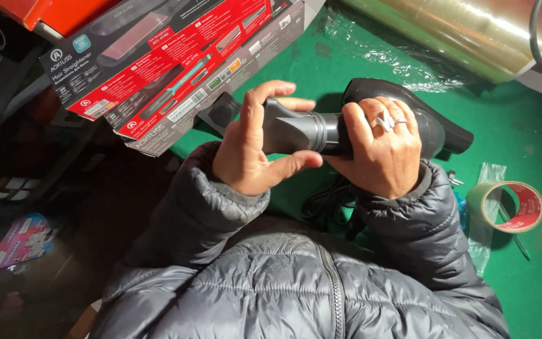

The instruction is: The person handles two hair dryers on a table, attaching a concentrator nozzle to one, picking them up to look at different sides, and then using a roll of tape to secure the cord of one of the dryers.

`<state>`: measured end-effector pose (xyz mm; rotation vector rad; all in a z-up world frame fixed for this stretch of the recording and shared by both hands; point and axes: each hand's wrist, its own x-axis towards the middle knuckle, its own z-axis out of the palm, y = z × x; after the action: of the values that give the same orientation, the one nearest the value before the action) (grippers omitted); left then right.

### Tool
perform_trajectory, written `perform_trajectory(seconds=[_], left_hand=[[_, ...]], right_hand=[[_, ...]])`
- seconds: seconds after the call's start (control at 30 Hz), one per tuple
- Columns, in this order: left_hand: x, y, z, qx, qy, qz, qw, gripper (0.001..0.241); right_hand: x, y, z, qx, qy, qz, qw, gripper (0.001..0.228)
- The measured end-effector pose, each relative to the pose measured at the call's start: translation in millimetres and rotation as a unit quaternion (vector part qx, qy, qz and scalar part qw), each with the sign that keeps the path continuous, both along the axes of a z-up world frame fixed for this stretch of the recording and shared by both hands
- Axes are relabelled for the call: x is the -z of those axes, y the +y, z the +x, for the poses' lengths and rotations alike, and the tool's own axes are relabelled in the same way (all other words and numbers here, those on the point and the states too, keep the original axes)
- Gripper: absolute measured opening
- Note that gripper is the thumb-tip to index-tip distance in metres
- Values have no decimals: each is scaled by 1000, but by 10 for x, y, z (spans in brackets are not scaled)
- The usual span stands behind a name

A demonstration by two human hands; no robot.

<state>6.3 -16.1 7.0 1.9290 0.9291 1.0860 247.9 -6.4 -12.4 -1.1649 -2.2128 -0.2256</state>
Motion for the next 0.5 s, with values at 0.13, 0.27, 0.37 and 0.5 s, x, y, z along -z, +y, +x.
perform_trajectory(seconds=[0.13, 0.27, 0.37, 0.5], left_hand=[[-230, 44, -31, 116, -146, -97, 978, 100], [-200, 149, 14, 180, -254, -174, 934, 111], [65, 210, 175, 284, -289, -105, 908, 119], [-15, 84, 388, 290, -251, 45, 923, 108]], right_hand=[[5, 0, 30, -21, 27, -15, 999, 66], [-99, -14, 21, -43, 47, -13, 998, 65], [-149, 2, 22, -58, 86, -17, 995, 62], [-188, 9, -50, -115, 139, 4, 984, 46]])
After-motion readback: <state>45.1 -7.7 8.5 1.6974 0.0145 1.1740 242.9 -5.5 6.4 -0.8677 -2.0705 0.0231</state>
